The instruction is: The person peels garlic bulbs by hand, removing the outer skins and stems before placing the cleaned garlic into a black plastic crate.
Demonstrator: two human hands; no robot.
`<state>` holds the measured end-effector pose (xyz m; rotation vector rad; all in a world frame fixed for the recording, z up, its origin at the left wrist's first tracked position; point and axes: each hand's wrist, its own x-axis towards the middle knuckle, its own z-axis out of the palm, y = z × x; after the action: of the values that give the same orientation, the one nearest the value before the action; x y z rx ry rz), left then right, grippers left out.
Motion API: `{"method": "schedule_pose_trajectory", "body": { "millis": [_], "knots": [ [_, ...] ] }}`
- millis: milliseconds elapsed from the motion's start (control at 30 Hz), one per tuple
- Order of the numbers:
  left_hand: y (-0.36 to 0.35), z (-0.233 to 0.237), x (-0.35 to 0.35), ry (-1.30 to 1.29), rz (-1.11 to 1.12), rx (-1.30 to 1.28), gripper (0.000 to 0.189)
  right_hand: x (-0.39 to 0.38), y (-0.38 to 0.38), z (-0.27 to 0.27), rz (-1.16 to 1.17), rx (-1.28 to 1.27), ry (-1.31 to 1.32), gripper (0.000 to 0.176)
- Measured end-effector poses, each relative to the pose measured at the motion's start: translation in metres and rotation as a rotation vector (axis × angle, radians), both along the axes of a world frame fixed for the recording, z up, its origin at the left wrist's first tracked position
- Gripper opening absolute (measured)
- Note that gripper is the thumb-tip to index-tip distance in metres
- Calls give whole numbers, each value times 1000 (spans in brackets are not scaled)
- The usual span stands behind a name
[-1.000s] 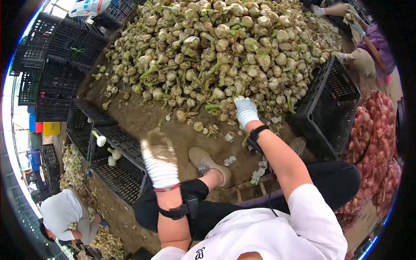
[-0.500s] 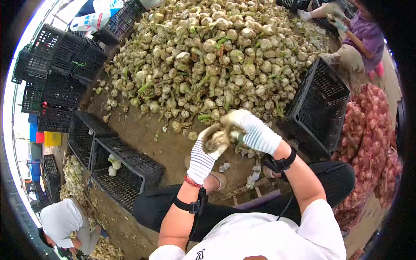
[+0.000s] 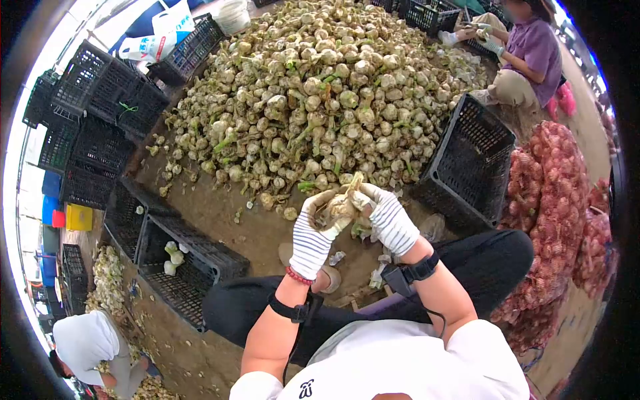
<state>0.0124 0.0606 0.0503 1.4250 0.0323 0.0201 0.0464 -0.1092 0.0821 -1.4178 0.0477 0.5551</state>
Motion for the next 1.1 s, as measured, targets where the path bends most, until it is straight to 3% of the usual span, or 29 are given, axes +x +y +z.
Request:
{"method": "schedule_pose_trajectory", "body": {
  "millis": [67, 133, 233, 467, 500, 667, 733, 767, 1000, 1100],
  "knots": [
    [0, 8, -1, 58, -12, -77, 55, -6, -2, 11, -21, 74, 73, 27],
    [3, 6, -1, 49, -29, -60, 54, -7, -1, 11, -56, 198, -14, 26],
    [3, 4, -2, 35, -42, -112, 54, -1, 7, 4, -28, 77, -119, 27],
    [7, -4, -1, 33, -17, -34, 57, -1, 10, 5, 2, 10, -85, 29],
    [7, -4, -1, 41, -24, -39, 56, 0, 4, 0, 53, 53, -92, 41],
    [6, -3, 0, 61, -18, -13, 54, 6, -10, -17, 150, -94, -295, 54],
    [6, -8, 2, 53, -21, 29, 53, 6, -12, -19, 141, -36, -234, 35],
    [5, -9, 3, 67, -23, -6, 54, 4, -18, -16, 136, 168, -138, 41],
    [-4, -3, 3, 44, -4, -32, 55, 0, 0, -7, -15, 121, -60, 48],
    [1, -2, 3, 44, -13, -34, 55, -2, -9, -9, 19, 202, -55, 43]
  ]
}}
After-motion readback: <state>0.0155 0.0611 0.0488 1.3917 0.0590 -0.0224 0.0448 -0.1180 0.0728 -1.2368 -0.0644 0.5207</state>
